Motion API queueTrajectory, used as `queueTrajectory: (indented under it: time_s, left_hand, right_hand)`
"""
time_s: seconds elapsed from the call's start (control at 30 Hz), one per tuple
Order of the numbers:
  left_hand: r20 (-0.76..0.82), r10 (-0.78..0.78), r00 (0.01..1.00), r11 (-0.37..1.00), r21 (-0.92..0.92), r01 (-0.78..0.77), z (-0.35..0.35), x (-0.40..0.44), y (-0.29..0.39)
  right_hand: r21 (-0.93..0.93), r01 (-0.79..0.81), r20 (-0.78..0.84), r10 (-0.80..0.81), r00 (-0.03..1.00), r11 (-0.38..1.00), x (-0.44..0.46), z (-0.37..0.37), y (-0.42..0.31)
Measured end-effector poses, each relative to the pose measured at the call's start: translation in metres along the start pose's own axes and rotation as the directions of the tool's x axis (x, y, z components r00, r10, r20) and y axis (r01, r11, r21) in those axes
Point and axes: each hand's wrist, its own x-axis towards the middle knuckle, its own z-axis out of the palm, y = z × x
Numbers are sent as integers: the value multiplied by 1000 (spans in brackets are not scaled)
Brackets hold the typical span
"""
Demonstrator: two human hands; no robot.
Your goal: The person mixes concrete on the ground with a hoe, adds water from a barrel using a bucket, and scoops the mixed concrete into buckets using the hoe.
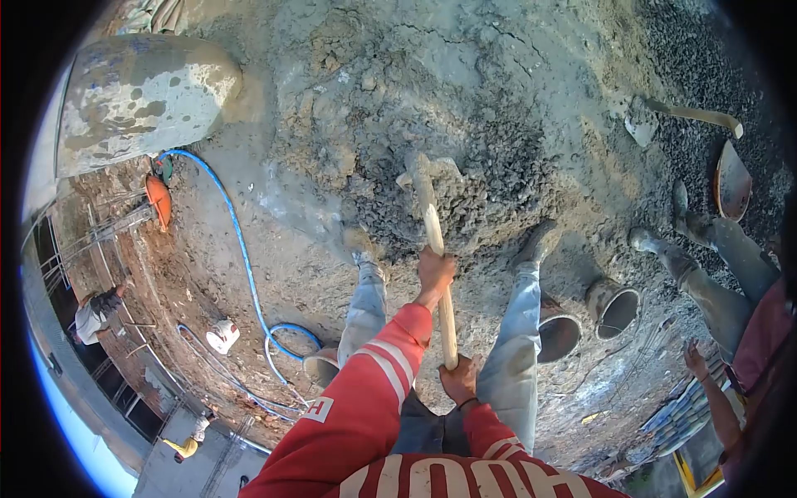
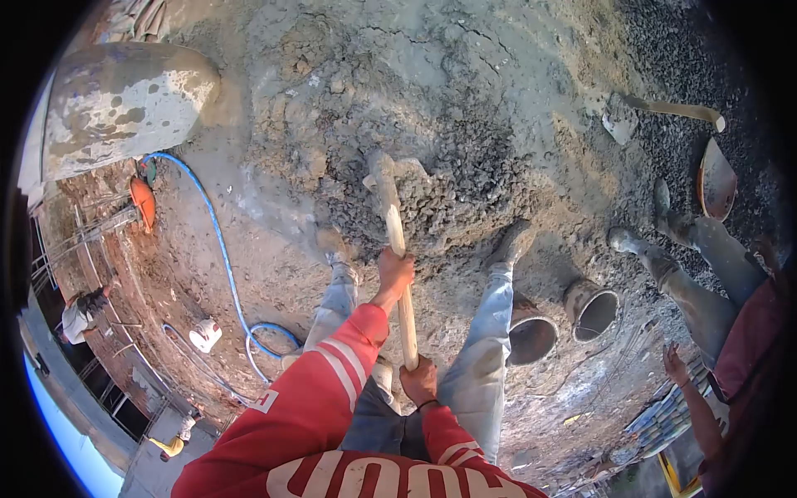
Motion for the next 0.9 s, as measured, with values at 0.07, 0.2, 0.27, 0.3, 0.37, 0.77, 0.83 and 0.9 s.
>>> queueTrajectory:
  time_s: [0.07,0.2,0.27,0.3,0.37,0.77,0.83,0.9]
  left_hand:
    - [-18,-7,1000,1000,1,7,-19,-27,-8]
    - [-187,247,951,926,-242,-289,-58,-40,53]
    - [-125,241,962,870,-412,-272,-78,-22,133]
    - [-172,324,930,846,-388,-366,-82,-8,169]
    - [-246,415,876,819,-319,-478,-77,59,201]
    - [-184,115,976,992,81,-101,45,101,35]
    - [-117,71,991,991,122,-56,27,51,20]
    - [-32,-24,999,996,-81,21,9,8,-5]
  right_hand:
    - [50,11,33,-12,999,999,-25,2,9]
    - [63,109,73,-114,991,992,17,-8,-23]
    - [49,226,24,-227,974,973,81,-6,-53]
    - [37,273,28,-274,961,961,113,-12,-80]
    - [82,285,27,-288,957,955,173,-14,-117]
    - [228,-173,159,139,977,958,103,-21,-22]
    - [162,-146,160,120,980,976,60,-16,-2]
    - [39,-17,109,13,994,999,16,-13,20]
